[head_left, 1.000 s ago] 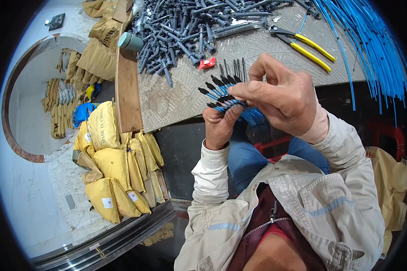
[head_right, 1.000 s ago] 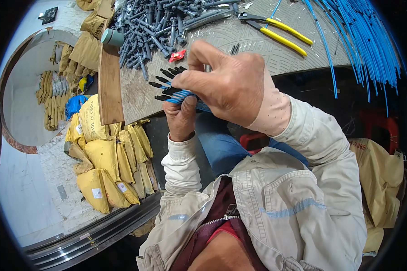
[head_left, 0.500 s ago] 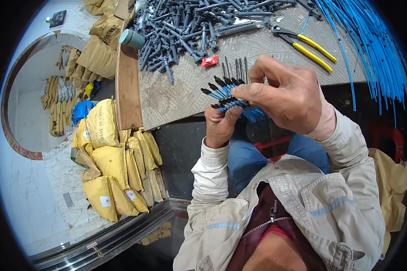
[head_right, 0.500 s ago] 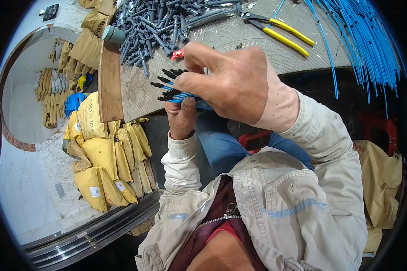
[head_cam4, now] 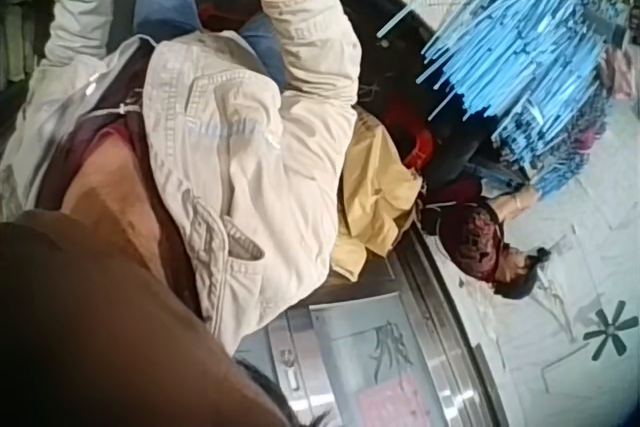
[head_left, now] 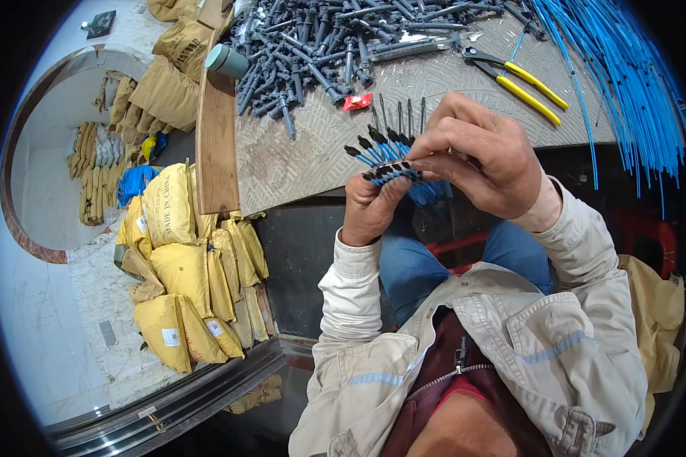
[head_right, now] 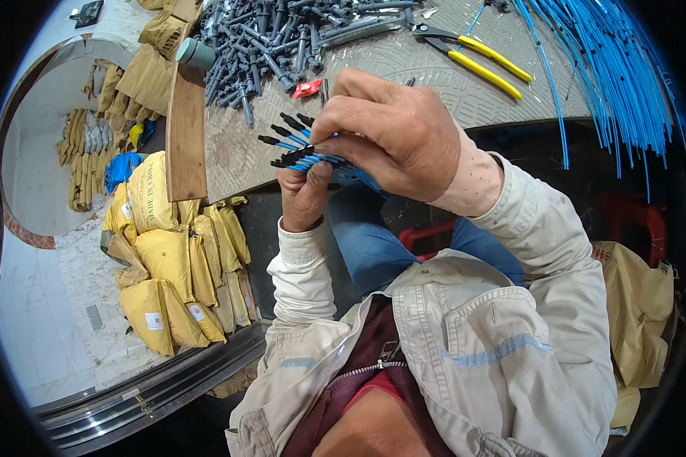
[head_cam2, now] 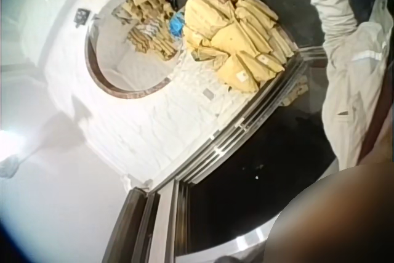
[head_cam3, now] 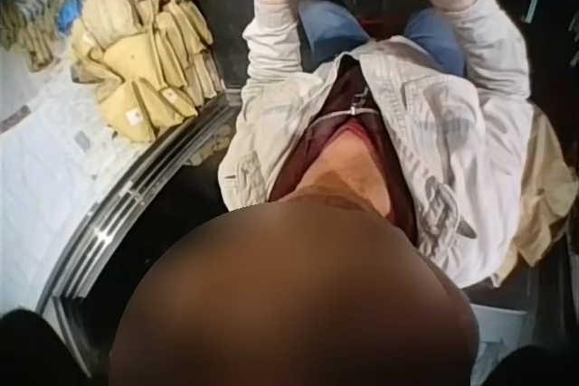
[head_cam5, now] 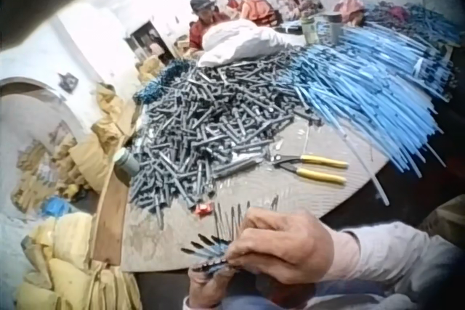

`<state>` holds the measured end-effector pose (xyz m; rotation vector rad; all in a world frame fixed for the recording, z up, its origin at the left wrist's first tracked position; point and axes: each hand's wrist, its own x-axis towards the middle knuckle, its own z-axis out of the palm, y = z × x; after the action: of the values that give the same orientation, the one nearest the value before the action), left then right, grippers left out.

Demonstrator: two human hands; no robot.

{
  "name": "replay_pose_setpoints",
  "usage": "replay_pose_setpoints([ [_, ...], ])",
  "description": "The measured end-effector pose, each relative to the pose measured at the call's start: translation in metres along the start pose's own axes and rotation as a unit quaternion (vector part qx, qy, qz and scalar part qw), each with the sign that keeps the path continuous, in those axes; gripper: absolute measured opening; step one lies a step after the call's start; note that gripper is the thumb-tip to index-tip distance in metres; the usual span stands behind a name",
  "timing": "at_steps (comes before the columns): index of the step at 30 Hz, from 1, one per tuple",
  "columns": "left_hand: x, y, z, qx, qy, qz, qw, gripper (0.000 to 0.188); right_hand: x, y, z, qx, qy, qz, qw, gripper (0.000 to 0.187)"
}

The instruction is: Assemble blue wires into a plastic hub and secure them using pliers.

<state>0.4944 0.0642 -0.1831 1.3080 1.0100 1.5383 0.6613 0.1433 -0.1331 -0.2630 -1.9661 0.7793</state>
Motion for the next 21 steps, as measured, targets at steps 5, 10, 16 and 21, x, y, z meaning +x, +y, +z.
replay_pose_setpoints([
  [5,0.002,0.001,-0.007,0.023,-0.041,0.008,0.999,0.017,0.003,-0.011,-0.006,-0.091,-0.029,-0.016,0.995,0.021],
  [10,0.000,-0.009,-0.016,0.080,-0.042,0.020,0.996,0.021,0.010,-0.025,-0.007,-0.230,-0.072,-0.037,0.970,0.022],
  [16,0.000,-0.009,-0.009,0.095,-0.036,0.026,0.995,0.028,0.015,-0.011,-0.004,-0.047,-0.070,-0.017,0.996,0.022],
  [21,-0.005,-0.020,-0.025,0.017,-0.049,0.008,0.999,0.034,0.014,0.004,0.001,0.107,-0.071,0.027,0.991,0.021],
])
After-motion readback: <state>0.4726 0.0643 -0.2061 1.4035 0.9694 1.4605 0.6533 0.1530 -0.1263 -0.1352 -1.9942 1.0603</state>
